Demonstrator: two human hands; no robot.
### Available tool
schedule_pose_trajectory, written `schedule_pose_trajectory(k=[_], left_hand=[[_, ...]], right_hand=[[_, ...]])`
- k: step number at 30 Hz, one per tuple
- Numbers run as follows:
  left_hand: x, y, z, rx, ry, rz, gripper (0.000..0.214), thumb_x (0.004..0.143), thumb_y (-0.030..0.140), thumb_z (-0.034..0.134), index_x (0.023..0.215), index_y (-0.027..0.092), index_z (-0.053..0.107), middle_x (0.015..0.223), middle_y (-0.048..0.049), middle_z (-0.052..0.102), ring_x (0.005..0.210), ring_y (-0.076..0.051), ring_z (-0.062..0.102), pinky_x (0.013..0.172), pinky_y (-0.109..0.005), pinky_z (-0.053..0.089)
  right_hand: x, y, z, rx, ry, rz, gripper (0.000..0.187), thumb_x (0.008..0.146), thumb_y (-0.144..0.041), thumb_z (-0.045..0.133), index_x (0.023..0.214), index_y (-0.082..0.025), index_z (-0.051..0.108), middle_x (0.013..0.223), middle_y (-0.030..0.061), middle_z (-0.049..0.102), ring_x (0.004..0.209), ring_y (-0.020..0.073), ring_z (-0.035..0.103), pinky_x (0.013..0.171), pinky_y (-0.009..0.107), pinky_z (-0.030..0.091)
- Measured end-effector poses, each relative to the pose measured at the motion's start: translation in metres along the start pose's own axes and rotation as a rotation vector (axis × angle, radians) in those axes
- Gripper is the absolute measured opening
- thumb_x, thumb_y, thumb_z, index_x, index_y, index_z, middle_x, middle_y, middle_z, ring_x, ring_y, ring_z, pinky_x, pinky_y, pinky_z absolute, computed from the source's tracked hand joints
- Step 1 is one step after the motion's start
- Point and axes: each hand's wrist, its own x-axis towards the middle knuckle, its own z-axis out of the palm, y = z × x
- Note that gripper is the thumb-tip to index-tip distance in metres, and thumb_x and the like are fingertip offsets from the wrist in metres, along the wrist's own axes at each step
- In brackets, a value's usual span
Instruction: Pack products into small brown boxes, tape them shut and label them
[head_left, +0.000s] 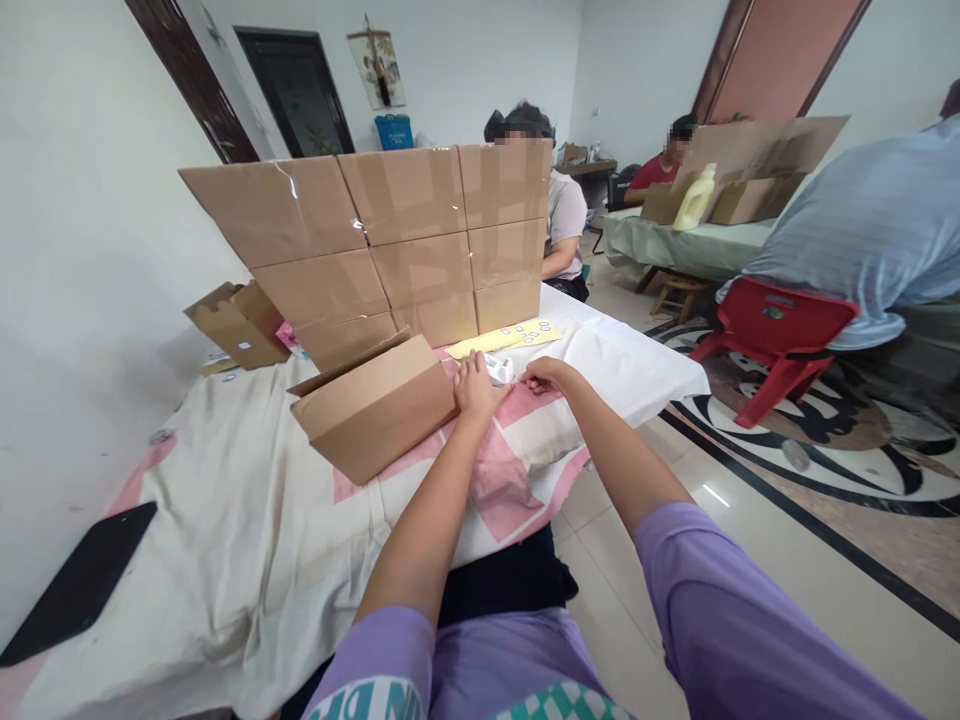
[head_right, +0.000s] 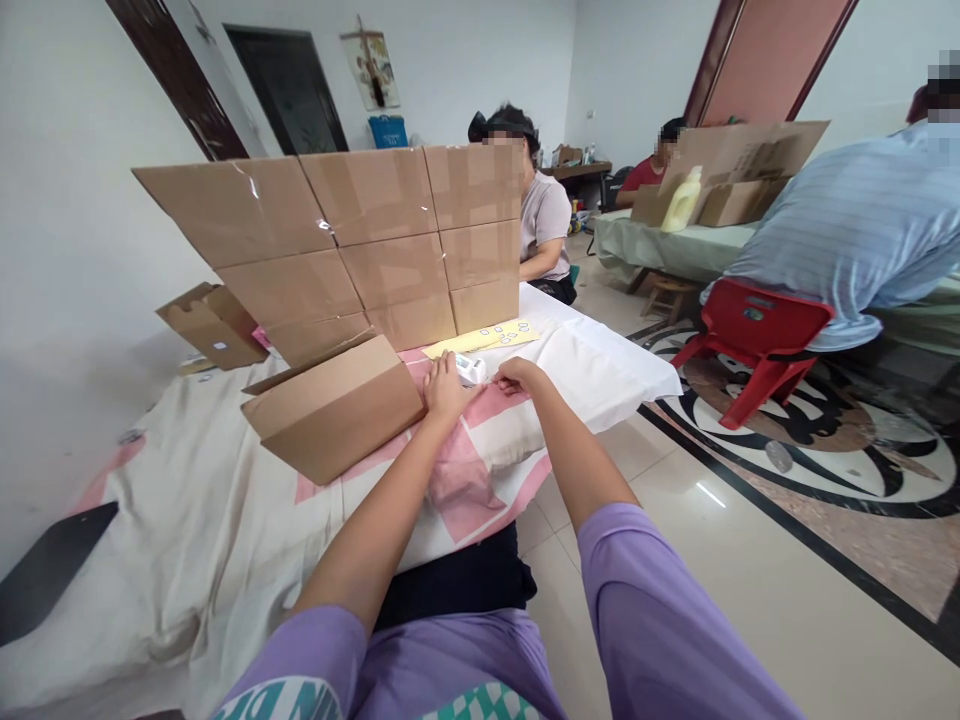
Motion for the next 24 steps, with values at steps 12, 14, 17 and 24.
schedule_pose_trajectory(k=[12, 14, 17, 24], left_hand=[[-0.0016, -0.0013, -0.0033, 0.015, 0.038, -0.044, 0.080, 0.083, 0.068, 0.057, 0.144, 0.019, 0.041, 0.144, -0.0193, 0.054, 0.131, -0.035, 0.049, 0.107, -0.047, 0.040], [-0.0007, -0.0008, -0.0041, 0.020, 0.034, -0.047, 0.078, 0.084, 0.067, 0.057, 0.144, 0.020, 0.041, 0.142, -0.0186, 0.055, 0.130, -0.034, 0.050, 0.106, -0.046, 0.040], [-0.0002, -0.0003, -0.0044, 0.031, 0.027, -0.056, 0.075, 0.085, 0.064, 0.057, 0.144, 0.021, 0.041, 0.141, -0.0179, 0.055, 0.130, -0.034, 0.050, 0.106, -0.045, 0.040], [-0.0015, -0.0005, -0.0043, 0.031, 0.029, -0.053, 0.077, 0.083, 0.064, 0.059, 0.143, 0.021, 0.041, 0.139, -0.0180, 0.056, 0.127, -0.034, 0.051, 0.104, -0.046, 0.042]], right_hand=[[0.0032, -0.0023, 0.0023, -0.011, 0.015, 0.017, 0.030, 0.090, -0.031, 0.075, 0.074, -0.013, 0.058, 0.050, -0.0025, 0.054, 0.043, 0.0068, 0.050, 0.046, 0.018, 0.045], [0.0053, -0.0040, 0.0037, -0.019, 0.017, 0.030, 0.028, 0.094, -0.032, 0.070, 0.079, -0.012, 0.060, 0.057, -0.0032, 0.057, 0.045, 0.0063, 0.051, 0.046, 0.018, 0.045], [0.0073, -0.0058, 0.0053, -0.023, 0.015, 0.046, 0.024, 0.100, -0.031, 0.063, 0.087, -0.012, 0.063, 0.067, -0.0047, 0.059, 0.049, 0.0053, 0.052, 0.047, 0.017, 0.046], [0.0043, -0.0032, 0.0024, 0.017, -0.008, 0.035, 0.017, 0.098, -0.024, 0.065, 0.089, -0.009, 0.063, 0.070, 0.0000, 0.063, 0.057, 0.0081, 0.060, 0.056, 0.020, 0.055]])
